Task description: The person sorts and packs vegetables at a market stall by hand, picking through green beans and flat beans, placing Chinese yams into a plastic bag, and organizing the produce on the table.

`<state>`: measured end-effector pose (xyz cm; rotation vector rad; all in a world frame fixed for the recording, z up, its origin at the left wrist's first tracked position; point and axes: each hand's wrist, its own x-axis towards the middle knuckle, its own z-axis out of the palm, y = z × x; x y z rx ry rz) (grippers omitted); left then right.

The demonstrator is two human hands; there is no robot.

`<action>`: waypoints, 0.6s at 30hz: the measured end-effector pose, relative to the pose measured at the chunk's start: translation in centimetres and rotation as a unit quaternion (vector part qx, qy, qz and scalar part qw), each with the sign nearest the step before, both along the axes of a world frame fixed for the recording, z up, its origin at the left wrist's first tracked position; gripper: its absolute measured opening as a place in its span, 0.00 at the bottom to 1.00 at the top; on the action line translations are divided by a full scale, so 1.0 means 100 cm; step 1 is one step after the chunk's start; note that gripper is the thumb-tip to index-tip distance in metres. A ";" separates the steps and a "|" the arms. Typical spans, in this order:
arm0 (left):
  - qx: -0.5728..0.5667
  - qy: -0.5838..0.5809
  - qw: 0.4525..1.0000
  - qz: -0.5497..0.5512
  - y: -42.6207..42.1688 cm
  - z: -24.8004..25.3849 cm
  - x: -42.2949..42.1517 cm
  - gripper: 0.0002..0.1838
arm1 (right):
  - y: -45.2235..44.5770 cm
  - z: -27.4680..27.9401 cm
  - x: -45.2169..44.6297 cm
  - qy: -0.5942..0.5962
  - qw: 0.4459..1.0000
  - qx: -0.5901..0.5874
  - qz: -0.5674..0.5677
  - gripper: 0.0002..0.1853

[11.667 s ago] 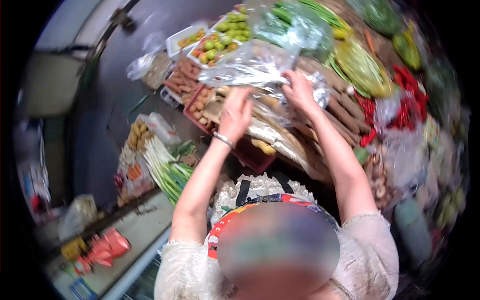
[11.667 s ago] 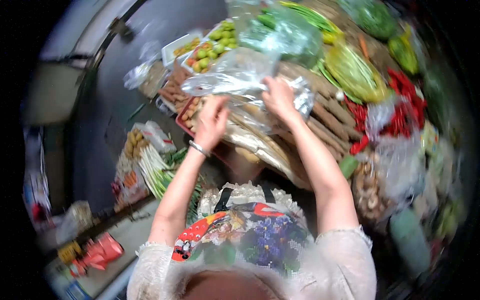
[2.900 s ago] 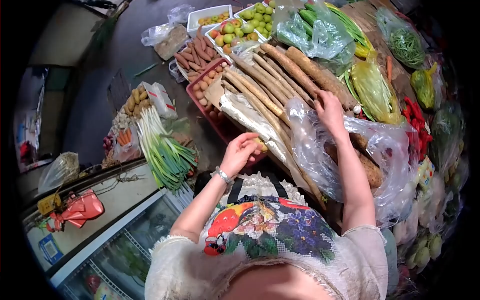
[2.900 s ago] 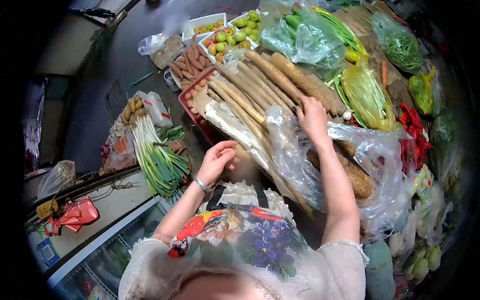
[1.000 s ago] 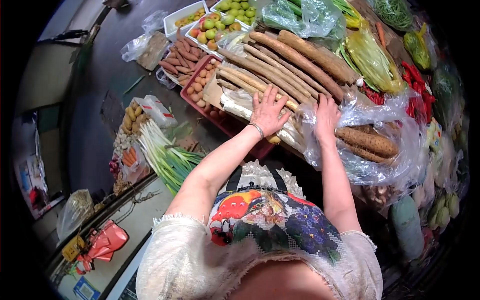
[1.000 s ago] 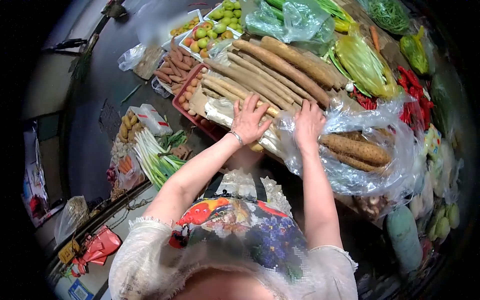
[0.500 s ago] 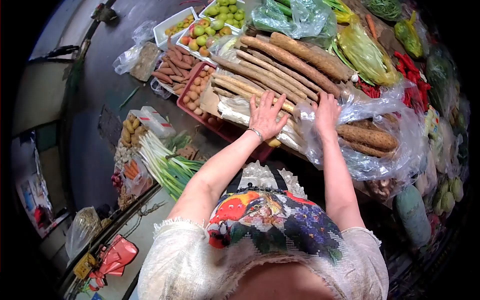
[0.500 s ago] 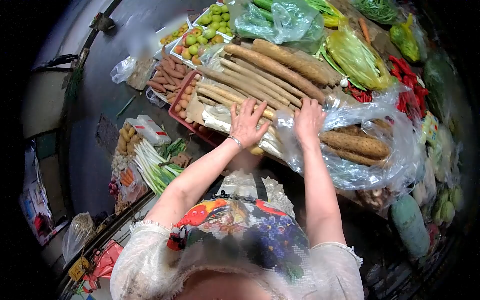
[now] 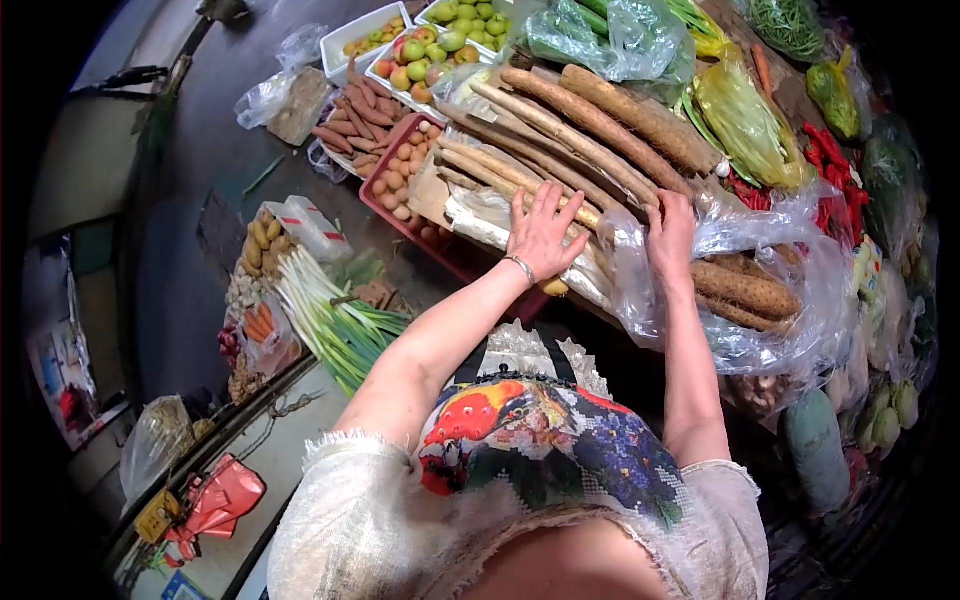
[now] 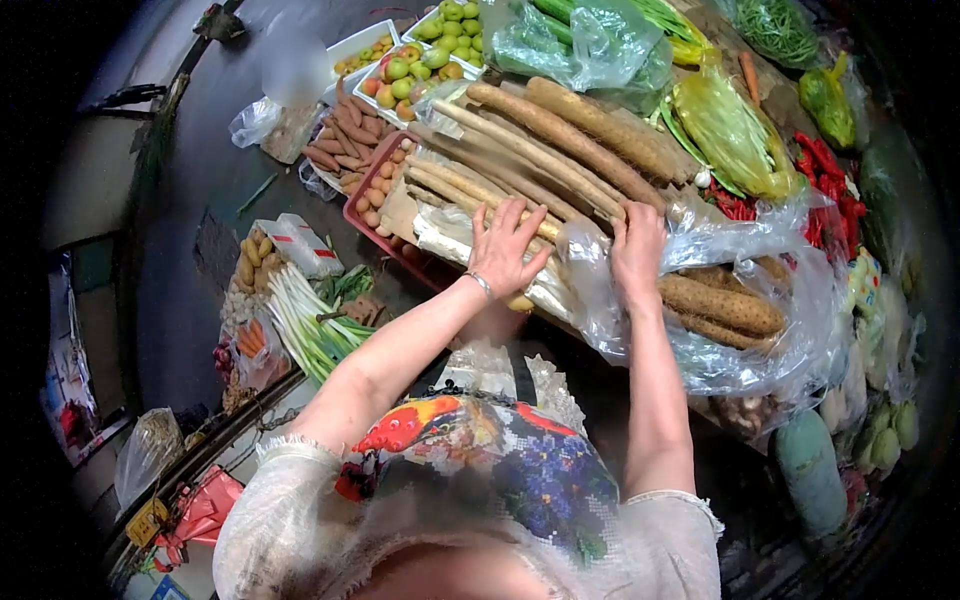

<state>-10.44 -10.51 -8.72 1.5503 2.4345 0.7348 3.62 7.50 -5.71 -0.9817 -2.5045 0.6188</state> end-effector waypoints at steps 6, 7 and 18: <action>-0.039 0.007 0.999 -0.006 0.000 -0.001 0.001 0.35 | -0.009 0.040 -0.022 0.053 0.997 -0.020 0.055 0.13; -0.061 0.010 0.998 -0.011 -0.001 0.000 0.001 0.35 | -0.012 0.049 -0.031 0.079 0.995 -0.029 0.055 0.12; -0.011 0.022 1.000 0.008 -0.001 -0.006 0.003 0.27 | -0.043 0.134 -0.119 0.233 0.962 -0.043 0.135 0.11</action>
